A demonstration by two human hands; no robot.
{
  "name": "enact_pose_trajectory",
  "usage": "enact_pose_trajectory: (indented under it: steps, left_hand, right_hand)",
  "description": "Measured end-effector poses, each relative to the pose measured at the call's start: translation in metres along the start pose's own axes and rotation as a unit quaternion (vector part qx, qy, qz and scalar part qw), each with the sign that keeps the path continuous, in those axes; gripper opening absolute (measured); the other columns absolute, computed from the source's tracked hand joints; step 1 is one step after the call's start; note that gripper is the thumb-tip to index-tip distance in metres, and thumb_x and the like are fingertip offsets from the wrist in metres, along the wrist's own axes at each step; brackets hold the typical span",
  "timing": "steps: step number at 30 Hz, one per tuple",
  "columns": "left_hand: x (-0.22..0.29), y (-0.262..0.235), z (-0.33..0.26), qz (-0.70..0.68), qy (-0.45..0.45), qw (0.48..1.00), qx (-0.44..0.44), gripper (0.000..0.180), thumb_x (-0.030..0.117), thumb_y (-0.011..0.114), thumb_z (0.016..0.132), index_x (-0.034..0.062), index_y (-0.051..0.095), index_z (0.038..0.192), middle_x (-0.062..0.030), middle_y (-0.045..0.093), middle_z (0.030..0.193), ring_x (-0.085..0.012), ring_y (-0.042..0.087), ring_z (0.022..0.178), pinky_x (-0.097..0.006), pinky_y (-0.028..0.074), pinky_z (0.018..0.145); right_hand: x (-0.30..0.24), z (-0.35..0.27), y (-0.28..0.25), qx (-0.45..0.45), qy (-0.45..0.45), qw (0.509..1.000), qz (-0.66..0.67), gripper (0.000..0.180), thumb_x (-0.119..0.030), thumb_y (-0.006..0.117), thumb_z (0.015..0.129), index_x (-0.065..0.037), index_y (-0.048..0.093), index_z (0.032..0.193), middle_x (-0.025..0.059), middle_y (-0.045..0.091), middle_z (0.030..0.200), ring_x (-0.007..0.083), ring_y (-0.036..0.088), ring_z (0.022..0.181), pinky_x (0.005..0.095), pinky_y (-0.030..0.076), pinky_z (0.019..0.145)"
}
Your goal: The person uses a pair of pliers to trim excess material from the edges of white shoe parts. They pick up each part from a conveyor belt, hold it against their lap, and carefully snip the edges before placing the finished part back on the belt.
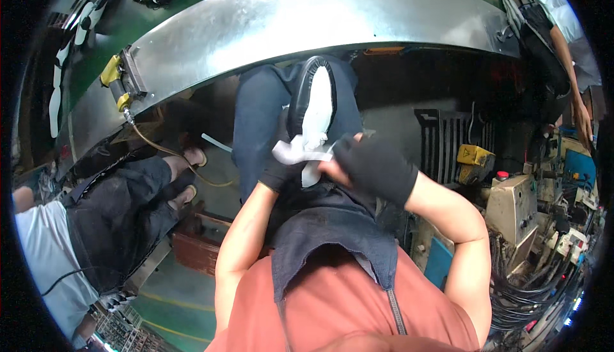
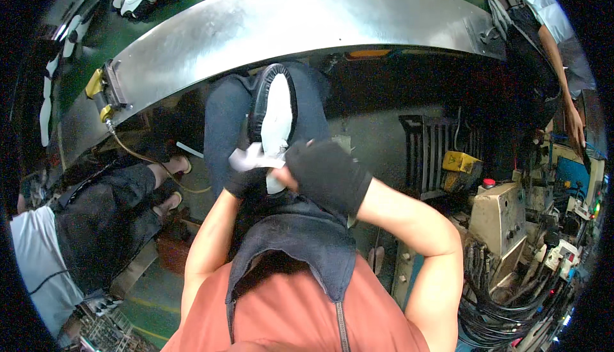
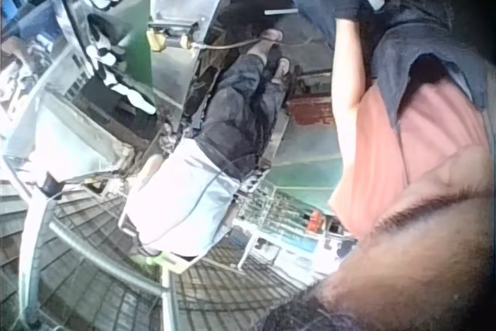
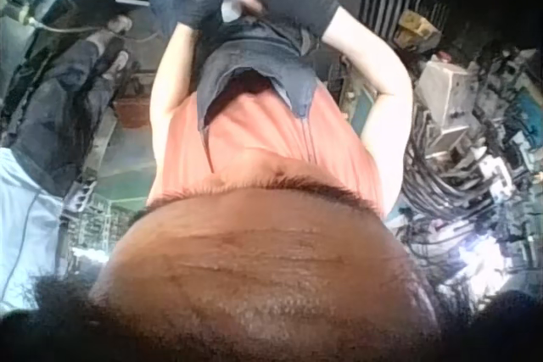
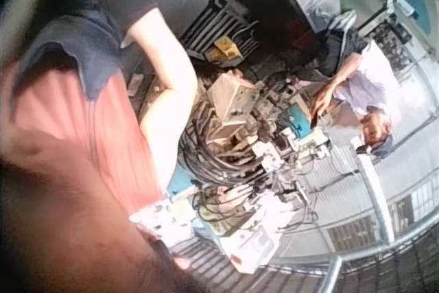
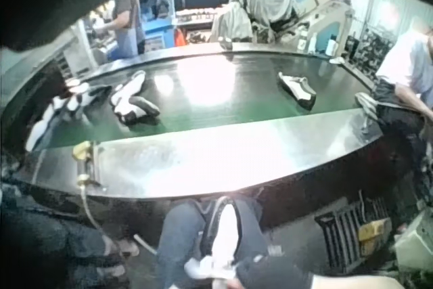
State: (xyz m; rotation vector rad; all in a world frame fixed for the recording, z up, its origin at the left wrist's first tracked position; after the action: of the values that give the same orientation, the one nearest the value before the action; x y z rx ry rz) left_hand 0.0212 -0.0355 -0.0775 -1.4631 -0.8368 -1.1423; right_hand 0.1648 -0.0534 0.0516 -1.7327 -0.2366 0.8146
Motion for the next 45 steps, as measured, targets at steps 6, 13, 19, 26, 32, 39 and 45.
enact_pose_trajectory:
  steps: [6,13,19,26,32,39,45]
  left_hand:
    - [0.009,-0.001,0.005,-0.034,-0.090,0.995,-0.038,0.074,0.020,0.078,0.068,0.0002,0.038,0.128,-0.0166,0.055,0.114,-0.0275,0.055,0.108,-0.036,0.045,0.091]
    - [-0.008,0.002,0.000,-0.016,-0.111,0.991,-0.077,0.085,0.023,0.081,0.068,0.0001,0.032,0.133,-0.0170,0.051,0.120,-0.0258,0.050,0.116,-0.036,0.041,0.096]
    - [0.018,-0.006,0.008,-0.057,-0.066,0.995,-0.050,0.087,0.016,0.081,0.067,0.0017,0.031,0.136,-0.0142,0.049,0.127,-0.0236,0.048,0.119,-0.036,0.040,0.099]
    - [0.008,-0.031,0.077,-0.186,-0.195,0.963,0.016,0.054,0.015,0.065,0.081,0.0027,0.045,0.129,-0.0118,0.060,0.112,-0.0200,0.060,0.098,-0.032,0.048,0.086]
    - [0.138,-0.067,0.204,-0.334,0.161,0.928,0.033,0.034,0.018,0.056,0.091,0.0000,0.050,0.121,-0.0037,0.058,0.105,-0.0124,0.057,0.091,-0.028,0.048,0.081]
    - [0.090,-0.024,0.113,0.114,0.056,0.973,-0.192,0.038,0.017,0.073,0.079,0.0028,0.063,0.112,-0.0088,0.066,0.110,-0.0167,0.060,0.103,-0.033,0.048,0.089]
    - [0.039,-0.109,0.204,-0.137,-0.121,0.978,0.096,0.034,0.019,0.066,0.083,0.0059,0.054,0.113,-0.0050,0.059,0.087,-0.0146,0.058,0.078,-0.028,0.048,0.071]
  right_hand:
    - [0.040,0.015,0.036,0.005,0.025,0.999,0.023,0.037,-0.039,0.056,0.087,-0.006,0.061,0.073,0.0126,0.058,0.070,0.0301,0.062,0.061,0.0395,0.049,0.054]
    - [0.035,0.001,0.041,0.069,-0.087,0.982,0.154,0.036,-0.040,0.055,0.088,-0.005,0.062,0.083,0.0134,0.058,0.070,0.0295,0.061,0.065,0.0396,0.048,0.061]
    - [0.052,-0.106,0.175,0.096,0.443,0.669,0.589,0.064,-0.054,0.028,0.098,-0.001,0.059,0.079,0.0058,0.059,0.064,0.0145,0.056,0.059,0.0264,0.045,0.060]
    - [0.039,-0.097,0.171,0.220,0.393,0.629,0.634,0.045,-0.044,0.036,0.099,-0.004,0.051,0.085,0.0043,0.052,0.068,0.0159,0.057,0.053,0.0295,0.049,0.051]
    - [0.059,-0.101,0.194,0.149,0.376,0.639,0.654,0.049,-0.048,0.034,0.098,-0.004,0.049,0.116,0.0058,0.054,0.097,0.0144,0.059,0.064,0.0279,0.051,0.052]
    - [0.053,-0.100,0.181,0.122,0.380,0.645,0.652,0.059,-0.053,0.031,0.097,-0.003,0.045,0.126,0.0100,0.058,0.093,0.0163,0.059,0.060,0.0278,0.050,0.057]
    - [0.055,-0.106,0.188,0.128,0.401,0.660,0.622,0.054,-0.053,0.035,0.096,-0.003,0.054,0.088,0.0070,0.056,0.068,0.0201,0.062,0.056,0.0306,0.050,0.053]
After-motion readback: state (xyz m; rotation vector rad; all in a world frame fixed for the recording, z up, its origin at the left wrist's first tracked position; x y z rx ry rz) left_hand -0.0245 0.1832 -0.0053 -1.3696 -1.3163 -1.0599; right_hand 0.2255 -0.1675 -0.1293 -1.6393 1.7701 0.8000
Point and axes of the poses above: each hand's wrist, its own z-axis towards the middle knuckle, its own y-axis out of the palm, x = y × z, the point moved 6 cm from there along z, towards the middle knuckle
